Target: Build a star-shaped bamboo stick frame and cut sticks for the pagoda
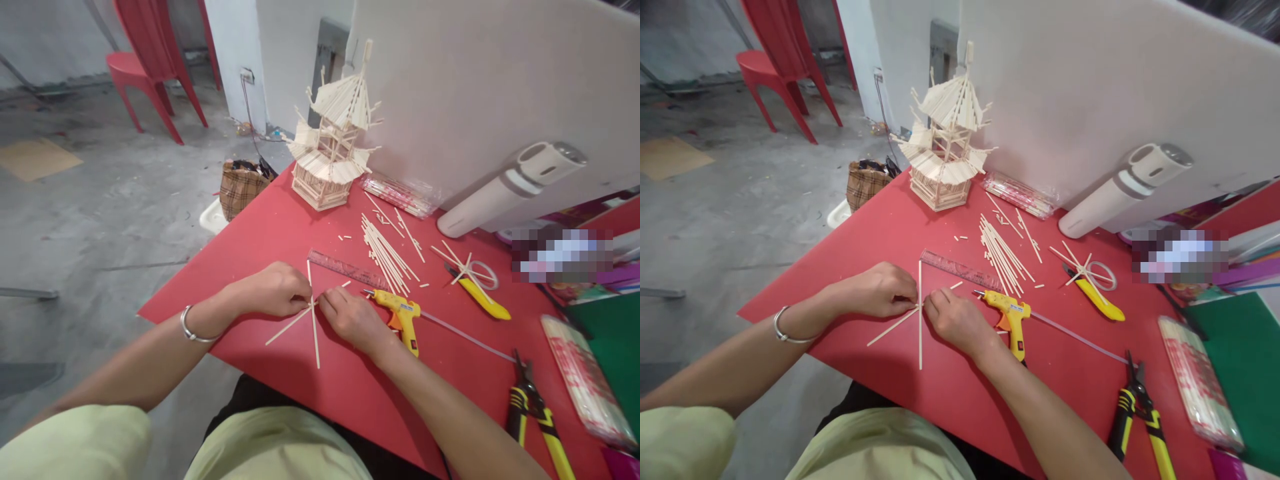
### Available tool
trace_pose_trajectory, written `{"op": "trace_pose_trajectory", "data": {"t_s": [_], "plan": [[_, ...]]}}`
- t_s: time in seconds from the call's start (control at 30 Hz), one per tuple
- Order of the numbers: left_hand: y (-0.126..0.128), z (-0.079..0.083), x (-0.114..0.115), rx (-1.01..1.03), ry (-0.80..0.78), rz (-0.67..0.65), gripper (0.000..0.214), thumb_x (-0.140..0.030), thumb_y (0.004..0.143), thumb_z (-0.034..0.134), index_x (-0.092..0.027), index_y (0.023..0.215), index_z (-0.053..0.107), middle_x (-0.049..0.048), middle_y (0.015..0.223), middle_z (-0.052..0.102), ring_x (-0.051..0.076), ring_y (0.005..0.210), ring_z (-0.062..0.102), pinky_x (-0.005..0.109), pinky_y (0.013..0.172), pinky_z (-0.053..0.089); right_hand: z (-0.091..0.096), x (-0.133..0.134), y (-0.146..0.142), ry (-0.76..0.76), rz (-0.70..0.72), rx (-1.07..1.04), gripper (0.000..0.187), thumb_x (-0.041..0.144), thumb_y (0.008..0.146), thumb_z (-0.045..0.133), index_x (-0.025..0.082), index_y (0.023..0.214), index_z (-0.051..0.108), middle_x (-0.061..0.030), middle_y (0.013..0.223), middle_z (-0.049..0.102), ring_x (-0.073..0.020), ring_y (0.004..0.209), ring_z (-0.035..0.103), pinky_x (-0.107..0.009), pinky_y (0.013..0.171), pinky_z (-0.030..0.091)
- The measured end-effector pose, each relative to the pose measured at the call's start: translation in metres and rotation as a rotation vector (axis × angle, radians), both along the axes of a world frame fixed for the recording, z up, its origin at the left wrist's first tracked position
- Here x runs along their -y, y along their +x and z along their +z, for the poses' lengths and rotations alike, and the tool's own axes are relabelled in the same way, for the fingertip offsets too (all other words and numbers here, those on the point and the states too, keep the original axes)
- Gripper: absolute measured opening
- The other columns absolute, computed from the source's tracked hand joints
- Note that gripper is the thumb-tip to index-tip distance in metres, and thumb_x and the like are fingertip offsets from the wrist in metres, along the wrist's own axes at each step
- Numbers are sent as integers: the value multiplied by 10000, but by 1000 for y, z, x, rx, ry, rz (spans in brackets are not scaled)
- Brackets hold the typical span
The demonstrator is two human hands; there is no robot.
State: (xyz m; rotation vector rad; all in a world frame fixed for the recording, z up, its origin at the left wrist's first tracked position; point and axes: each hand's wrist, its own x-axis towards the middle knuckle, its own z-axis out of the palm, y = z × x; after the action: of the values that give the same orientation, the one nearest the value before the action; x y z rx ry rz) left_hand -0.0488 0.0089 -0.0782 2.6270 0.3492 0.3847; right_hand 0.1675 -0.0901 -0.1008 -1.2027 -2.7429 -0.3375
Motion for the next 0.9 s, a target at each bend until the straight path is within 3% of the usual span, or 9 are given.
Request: {"op": "trace_pose_trajectory", "data": {"t_s": [0.33,0.5,0.9], "plan": [[0,-1,0,-27,9,2,204,-163,881,579,-207,716,691,14,706,718,144,657,625,257,661,415,3,0,0,29,17,-16,238,69,1011,406,118,1055,635,-89,890,601,-203,801,521,-317,576,360],[0,-1,0,-22,16,2,211,-158,875,578,-207,702,688,11,690,711,143,639,614,262,646,409,2,0,0,15,22,0,210,63,986,439,135,956,634,-85,877,588,-210,799,508,-320,561,337],[0,-1,0,-31,18,4,211,-171,882,577,-208,720,708,11,708,717,133,653,621,251,652,413,-4,-1,1,38,14,9,188,71,991,431,143,939,596,-73,851,559,-208,787,485,-313,572,318]]}}
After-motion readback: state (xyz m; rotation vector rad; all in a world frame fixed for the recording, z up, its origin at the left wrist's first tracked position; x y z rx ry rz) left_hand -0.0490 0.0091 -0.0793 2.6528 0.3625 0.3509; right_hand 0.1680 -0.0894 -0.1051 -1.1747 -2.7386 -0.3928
